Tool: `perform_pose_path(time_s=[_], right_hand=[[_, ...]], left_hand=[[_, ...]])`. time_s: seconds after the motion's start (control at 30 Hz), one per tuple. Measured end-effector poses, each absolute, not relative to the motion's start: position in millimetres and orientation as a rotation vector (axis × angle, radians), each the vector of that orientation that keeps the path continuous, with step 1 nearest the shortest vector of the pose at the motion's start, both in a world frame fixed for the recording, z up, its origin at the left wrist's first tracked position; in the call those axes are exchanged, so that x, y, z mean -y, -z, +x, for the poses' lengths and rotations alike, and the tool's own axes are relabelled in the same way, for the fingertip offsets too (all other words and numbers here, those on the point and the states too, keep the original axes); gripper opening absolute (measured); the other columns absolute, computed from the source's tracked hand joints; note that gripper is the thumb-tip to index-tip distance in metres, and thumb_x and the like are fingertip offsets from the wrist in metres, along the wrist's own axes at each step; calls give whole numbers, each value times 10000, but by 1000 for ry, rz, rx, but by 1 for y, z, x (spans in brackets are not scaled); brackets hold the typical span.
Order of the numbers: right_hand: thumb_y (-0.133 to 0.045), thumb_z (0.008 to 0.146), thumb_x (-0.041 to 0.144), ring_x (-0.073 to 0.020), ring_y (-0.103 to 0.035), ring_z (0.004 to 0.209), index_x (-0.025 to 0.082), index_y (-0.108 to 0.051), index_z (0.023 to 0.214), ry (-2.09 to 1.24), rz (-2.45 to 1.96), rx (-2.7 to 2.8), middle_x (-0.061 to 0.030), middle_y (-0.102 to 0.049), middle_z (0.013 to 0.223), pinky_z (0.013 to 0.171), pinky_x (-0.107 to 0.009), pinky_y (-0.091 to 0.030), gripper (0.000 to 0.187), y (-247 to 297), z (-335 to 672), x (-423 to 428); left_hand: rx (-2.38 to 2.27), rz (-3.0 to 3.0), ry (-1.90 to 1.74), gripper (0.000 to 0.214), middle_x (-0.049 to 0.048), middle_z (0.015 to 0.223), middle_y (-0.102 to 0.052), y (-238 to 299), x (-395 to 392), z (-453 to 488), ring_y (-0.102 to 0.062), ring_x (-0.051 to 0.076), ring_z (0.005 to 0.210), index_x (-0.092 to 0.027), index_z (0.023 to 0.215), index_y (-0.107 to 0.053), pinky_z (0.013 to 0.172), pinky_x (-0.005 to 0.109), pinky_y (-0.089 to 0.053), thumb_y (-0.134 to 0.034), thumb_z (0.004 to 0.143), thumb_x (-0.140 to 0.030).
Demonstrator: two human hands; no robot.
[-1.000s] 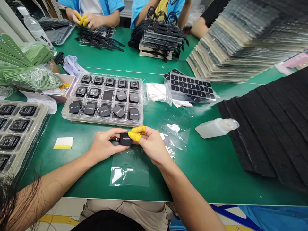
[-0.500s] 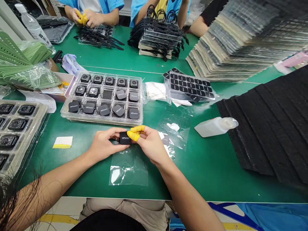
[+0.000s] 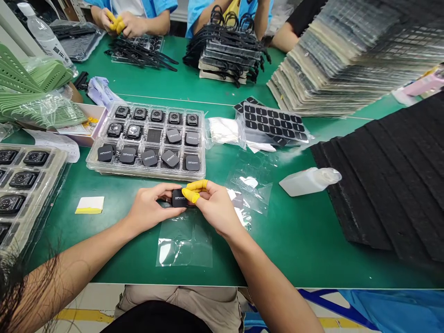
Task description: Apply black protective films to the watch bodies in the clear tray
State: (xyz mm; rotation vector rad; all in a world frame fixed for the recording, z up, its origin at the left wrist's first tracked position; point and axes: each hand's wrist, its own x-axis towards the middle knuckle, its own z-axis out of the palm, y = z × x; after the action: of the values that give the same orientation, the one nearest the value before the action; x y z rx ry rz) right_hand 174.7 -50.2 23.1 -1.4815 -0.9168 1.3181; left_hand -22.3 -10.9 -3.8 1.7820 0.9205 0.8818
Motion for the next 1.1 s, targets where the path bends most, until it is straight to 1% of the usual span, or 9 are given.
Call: perform_pose_path(time_s=[0.07,0.17,0.27,0.37,0.57,0.7,0.87,0.97,1.1], right_hand=[[-964,683,494,-211,-739,754,225,-781,966,-1202,-1560,1000,-56,-807,872,705,-340,-633,431,-23,178,52],[-879,779,551,-176,-646,518,230,-756,1065,-1053,-1715,1074,-5,-735,686,513,-301,-530,447,-23,181,55],[-927,702,568,-138,-509,385,233,-708,1030,-1254,-1670,1123,64,-622,552,384,-253,-375,517,-24,174,54],[-960,629,583,-109,-449,361,235,-634,907,-1400,-1583,1126,90,-561,491,349,-213,-300,552,-22,162,51],[-628,874,737,-113,-510,329,225,-564,730,-1290,-1606,1037,35,-578,469,364,-198,-354,536,-14,159,50],[-823,763,639,-119,-554,381,211,-654,855,-1295,-1586,1155,50,-611,510,408,-194,-399,470,-10,163,50],[-772,800,724,-122,-530,374,221,-595,730,-1275,-1569,1070,36,-586,514,398,-226,-416,538,-9,162,54],[-900,732,597,-111,-510,383,212,-709,874,-1278,-1510,1089,33,-631,591,389,-234,-399,452,-16,167,59],[-897,750,514,-101,-485,426,206,-768,1012,-992,-1489,1056,-29,-740,766,380,-248,-369,425,-39,172,24]], left_hand=[[-935,1789,-882,458,-24,915,-871,4,11,-22,-840,177,810,-224,1190,-808,855,290,-714,-913,747,-174],[-939,1784,-899,453,-17,909,-869,4,10,-23,-833,175,795,-215,1176,-809,848,282,-709,-919,739,-180],[-920,1791,-882,468,-23,894,-861,3,10,-25,-820,167,781,-214,1178,-808,833,276,-696,-907,723,-179],[-916,1740,-810,461,-24,902,-859,0,10,-25,-814,167,786,-208,1167,-804,811,267,-677,-878,713,-185],[-890,1604,-758,457,21,904,-868,-4,8,-23,-838,211,841,-189,1156,-799,909,327,-685,-909,721,-275],[-887,1631,-742,465,25,928,-869,-5,8,-24,-834,216,838,-184,1156,-802,891,339,-689,-906,709,-260],[-847,1613,-713,461,13,880,-857,-6,9,-25,-833,210,820,-178,1169,-779,862,315,-683,-890,722,-184],[-835,1642,-734,506,4,907,-862,-4,10,-25,-835,205,829,-198,1219,-742,856,303,-677,-894,739,-157],[-847,1639,-794,441,64,1008,-885,3,10,-23,-856,229,885,-199,1281,-690,887,328,-686,-826,862,-189]])
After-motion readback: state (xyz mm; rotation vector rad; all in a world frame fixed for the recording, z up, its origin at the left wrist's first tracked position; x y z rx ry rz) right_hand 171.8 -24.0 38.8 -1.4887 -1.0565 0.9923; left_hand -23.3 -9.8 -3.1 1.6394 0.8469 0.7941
